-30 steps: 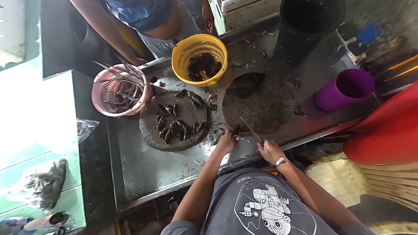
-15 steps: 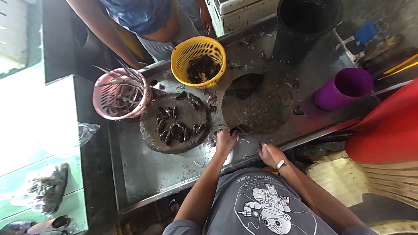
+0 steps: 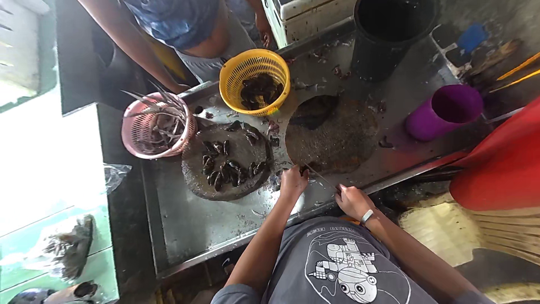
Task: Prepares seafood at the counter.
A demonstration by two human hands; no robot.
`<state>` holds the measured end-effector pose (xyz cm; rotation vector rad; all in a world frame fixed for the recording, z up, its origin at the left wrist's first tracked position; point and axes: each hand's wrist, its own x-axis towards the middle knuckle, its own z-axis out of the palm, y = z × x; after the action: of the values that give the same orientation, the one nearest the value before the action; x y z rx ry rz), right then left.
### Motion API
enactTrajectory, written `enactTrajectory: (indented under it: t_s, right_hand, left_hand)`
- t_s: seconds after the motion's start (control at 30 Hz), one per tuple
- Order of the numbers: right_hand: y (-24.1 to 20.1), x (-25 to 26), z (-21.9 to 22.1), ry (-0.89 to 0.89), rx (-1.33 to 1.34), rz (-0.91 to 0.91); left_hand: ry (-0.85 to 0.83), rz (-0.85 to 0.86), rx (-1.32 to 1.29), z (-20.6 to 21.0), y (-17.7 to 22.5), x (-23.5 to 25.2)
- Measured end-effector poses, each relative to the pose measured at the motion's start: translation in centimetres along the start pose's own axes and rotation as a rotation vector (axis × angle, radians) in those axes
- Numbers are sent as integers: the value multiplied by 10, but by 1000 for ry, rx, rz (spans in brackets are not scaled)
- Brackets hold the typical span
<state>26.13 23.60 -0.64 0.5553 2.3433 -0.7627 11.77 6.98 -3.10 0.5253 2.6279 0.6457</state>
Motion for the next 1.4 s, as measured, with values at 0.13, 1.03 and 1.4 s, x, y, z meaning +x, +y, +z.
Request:
enactTrajectory:
  t_s: [0.13,1.03,1.4]
  right_hand:
    - [23,21,1,47,96,68]
    - [7,4,-14,265,165,-44]
    - [-2,9,-10,191,-52,9]
  left_hand:
    - [29,12,-38,-3,-8,0]
    - [267,362,-82,45,-2,16]
    - [331,371,-104,46,-7,8]
